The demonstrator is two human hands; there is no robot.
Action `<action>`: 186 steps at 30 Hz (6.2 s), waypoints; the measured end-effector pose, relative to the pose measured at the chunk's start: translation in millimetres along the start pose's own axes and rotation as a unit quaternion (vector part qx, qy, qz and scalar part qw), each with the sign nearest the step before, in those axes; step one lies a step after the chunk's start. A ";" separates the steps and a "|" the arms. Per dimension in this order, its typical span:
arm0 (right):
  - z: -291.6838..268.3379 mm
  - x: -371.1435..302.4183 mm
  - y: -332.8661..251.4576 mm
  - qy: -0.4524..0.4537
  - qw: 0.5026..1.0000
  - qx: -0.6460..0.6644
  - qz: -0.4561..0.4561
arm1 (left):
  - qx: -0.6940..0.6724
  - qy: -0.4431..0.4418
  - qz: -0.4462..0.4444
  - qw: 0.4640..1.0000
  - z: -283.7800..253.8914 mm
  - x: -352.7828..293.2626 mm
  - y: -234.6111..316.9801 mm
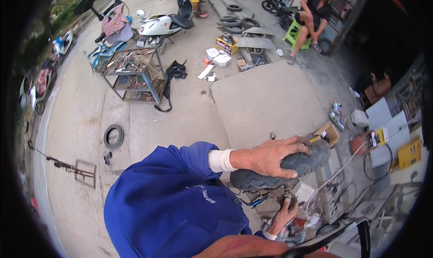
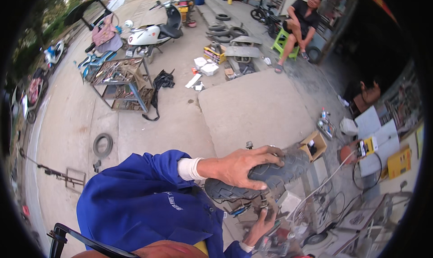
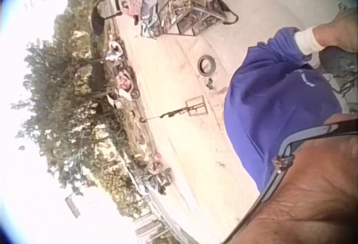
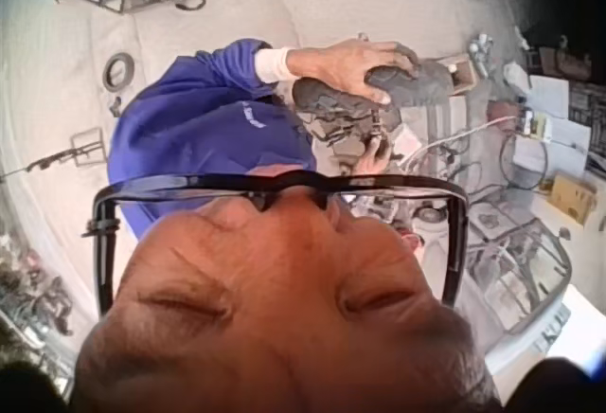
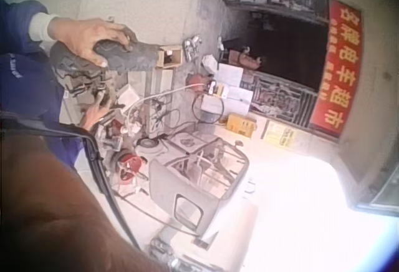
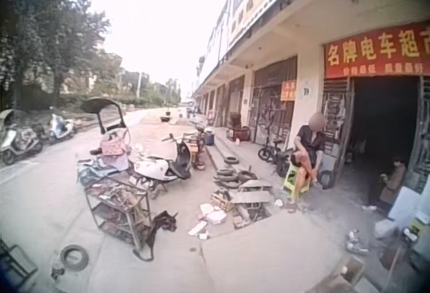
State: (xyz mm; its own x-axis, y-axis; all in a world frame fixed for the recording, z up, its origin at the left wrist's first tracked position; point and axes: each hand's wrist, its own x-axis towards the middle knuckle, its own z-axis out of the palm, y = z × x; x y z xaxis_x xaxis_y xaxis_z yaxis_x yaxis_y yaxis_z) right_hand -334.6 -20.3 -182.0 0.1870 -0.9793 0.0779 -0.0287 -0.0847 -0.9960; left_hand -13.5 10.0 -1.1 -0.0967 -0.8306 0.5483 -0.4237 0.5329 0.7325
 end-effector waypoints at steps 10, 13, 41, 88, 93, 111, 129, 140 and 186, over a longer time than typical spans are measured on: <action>17.5 -7.1 -29.0 0.032 0.998 -0.062 0.006 | 0.023 0.015 -0.017 0.999 -0.1 -4.3 2.1; 12.2 -6.8 -23.4 0.009 0.995 -0.095 -0.006 | 0.017 0.005 -0.031 0.999 -1.2 -5.7 0.9; 11.8 -2.4 -25.5 -0.028 0.929 -0.365 -0.052 | -0.033 -0.005 -0.032 0.999 -12.4 4.0 4.6; 16.1 -37.2 -16.0 0.095 0.988 -0.077 0.090 | -0.058 0.020 -0.239 0.969 28.5 -23.0 -146.3; 6.8 -31.1 -2.8 0.078 0.989 -0.029 0.126 | -0.057 0.024 -0.208 0.976 36.8 -17.7 -139.5; 15.4 -17.1 -21.3 0.069 0.966 -0.247 0.012 | -0.070 0.037 -0.211 0.974 34.1 -21.0 -139.9; 8.8 -12.2 -13.2 0.021 0.951 -0.300 -0.066 | -0.077 0.044 -0.241 0.967 30.2 -24.2 -138.1; 1.5 -10.0 -2.8 0.008 0.969 -0.231 0.083 | -0.068 0.050 -0.214 0.973 32.3 -21.2 -135.1; 23.4 0.4 22.9 0.082 0.905 -0.365 -0.201 | -0.076 0.046 -0.219 0.972 27.4 -24.1 -140.6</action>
State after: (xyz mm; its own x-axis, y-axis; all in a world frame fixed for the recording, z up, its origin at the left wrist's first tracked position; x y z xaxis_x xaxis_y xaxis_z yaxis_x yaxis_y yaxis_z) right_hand -312.2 -18.3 -205.8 0.1795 -0.8511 0.4933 -0.6440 -0.4807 -0.5951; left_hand 23.6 -49.3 -128.3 0.1467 -0.9691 0.1983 -0.2666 0.1543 0.9514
